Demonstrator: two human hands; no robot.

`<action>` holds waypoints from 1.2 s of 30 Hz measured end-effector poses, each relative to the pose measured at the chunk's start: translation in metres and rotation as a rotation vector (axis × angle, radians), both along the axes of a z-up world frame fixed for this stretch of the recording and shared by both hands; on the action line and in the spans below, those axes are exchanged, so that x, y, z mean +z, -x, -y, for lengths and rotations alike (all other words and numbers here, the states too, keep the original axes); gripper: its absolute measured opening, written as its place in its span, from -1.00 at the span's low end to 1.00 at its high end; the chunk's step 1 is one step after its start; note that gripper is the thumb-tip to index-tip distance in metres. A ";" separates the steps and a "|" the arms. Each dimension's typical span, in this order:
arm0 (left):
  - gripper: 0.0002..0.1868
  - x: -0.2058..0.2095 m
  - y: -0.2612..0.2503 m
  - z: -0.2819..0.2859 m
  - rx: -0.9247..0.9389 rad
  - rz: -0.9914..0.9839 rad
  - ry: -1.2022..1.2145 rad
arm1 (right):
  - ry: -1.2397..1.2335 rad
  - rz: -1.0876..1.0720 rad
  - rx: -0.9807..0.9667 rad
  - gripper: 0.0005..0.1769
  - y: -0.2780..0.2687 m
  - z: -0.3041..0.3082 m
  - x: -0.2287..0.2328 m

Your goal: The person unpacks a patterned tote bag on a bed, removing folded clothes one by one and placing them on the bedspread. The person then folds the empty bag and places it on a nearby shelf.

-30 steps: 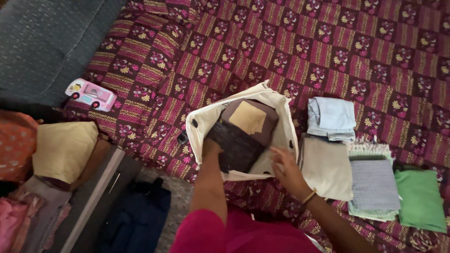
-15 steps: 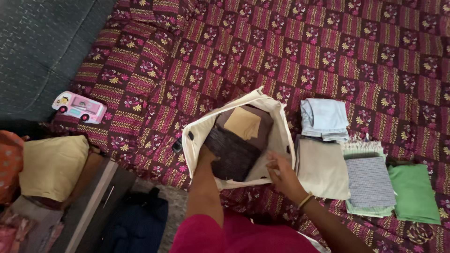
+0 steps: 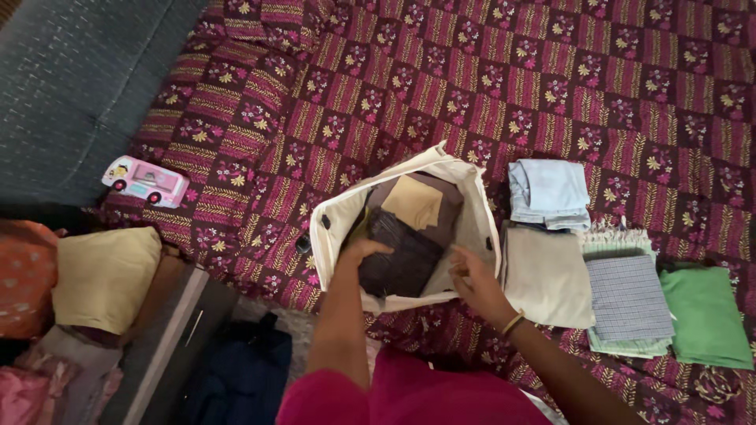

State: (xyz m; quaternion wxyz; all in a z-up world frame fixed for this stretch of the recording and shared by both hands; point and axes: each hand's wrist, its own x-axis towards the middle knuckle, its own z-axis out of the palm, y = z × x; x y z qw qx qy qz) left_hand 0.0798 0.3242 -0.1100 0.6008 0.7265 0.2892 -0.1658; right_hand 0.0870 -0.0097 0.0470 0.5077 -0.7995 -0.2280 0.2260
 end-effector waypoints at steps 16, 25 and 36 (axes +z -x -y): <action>-0.56 0.394 0.041 0.094 -0.327 0.350 -0.317 | -0.606 -0.705 -0.384 -0.20 -0.028 0.026 -0.035; -0.46 0.400 0.020 0.107 -0.058 0.428 0.583 | -1.172 -0.782 -0.428 -0.20 -0.012 0.067 0.031; -0.57 0.337 0.005 0.147 -0.229 0.152 0.323 | -0.939 -0.667 -0.437 -0.35 0.050 0.144 0.017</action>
